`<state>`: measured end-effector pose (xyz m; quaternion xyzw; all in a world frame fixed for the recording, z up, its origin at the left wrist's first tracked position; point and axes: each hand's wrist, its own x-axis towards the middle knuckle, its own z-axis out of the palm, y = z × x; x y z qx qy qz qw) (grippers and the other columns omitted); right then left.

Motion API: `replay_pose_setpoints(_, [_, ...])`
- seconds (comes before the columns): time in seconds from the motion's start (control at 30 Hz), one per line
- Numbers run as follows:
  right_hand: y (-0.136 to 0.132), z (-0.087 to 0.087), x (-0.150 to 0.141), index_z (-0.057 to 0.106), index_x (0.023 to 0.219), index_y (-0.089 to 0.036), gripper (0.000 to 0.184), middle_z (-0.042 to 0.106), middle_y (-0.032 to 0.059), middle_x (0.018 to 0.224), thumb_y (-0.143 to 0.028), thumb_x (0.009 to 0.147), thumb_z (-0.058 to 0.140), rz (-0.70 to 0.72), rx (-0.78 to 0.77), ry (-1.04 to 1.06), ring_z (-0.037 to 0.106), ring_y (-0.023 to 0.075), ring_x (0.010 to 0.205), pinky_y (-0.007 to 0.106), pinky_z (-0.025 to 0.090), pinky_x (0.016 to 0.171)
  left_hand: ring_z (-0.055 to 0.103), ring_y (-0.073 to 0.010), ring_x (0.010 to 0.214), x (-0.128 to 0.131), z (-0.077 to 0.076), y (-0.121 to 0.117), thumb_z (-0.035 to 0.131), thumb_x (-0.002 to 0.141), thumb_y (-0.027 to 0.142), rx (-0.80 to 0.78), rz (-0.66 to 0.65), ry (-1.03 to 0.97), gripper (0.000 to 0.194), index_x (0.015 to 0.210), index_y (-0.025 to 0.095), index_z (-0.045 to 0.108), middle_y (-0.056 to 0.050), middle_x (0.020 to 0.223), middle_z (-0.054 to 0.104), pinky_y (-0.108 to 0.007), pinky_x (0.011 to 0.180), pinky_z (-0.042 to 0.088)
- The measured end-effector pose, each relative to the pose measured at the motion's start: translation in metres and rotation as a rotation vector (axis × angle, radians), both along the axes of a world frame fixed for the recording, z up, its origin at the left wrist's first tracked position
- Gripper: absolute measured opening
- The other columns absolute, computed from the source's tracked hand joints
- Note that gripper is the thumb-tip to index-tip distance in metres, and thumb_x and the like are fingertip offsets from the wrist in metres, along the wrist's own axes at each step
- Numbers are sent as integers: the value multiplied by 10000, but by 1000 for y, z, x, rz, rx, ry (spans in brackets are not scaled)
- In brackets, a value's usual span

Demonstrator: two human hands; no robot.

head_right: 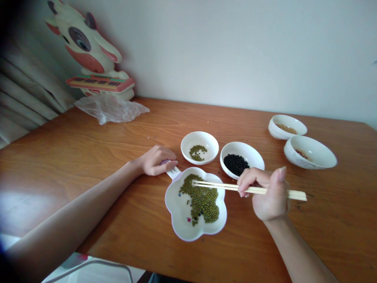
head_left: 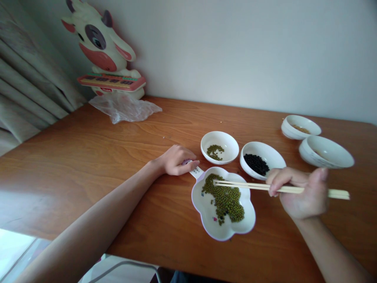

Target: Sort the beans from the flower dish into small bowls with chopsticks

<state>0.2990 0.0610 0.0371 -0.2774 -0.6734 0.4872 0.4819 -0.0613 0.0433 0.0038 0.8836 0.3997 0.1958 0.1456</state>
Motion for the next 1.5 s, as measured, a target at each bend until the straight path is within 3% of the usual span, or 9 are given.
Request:
replay_pose_setpoints(0.6, [1,5,-1,751,563,-251,845,571,72,436,-679,1043,203,-9,16,92,498,205,452,381,381,516,476,-129,579,0,1,-2,426,1043,355,-22,-9,-1,408,673,192,483,-19,674,587,-301,573,326])
replay_pose_setpoints(1.1, [10,11,10,730,570,-269,771,555,70,431,-676,1023,257,-163,124,335,491,216,441,412,375,534,488,-136,612,1,1,-2,404,1051,337,-40,-18,16,399,686,191,474,-16,679,574,-291,605,342])
replay_pose_setpoints(1.37, [14,7,1,713,647,-280,753,579,65,532,-707,1012,212,-263,78,288,579,233,536,383,410,498,498,-135,604,0,0,-1,413,1044,333,-38,-16,8,395,686,189,497,-17,674,583,-288,593,346])
replay_pose_setpoints(1.5, [13,8,0,699,650,-267,751,567,57,539,-703,1013,207,-228,61,258,585,224,529,366,402,490,496,-134,602,0,-1,-1,418,1044,337,-40,-18,1,398,679,192,481,-13,663,574,-291,592,344])
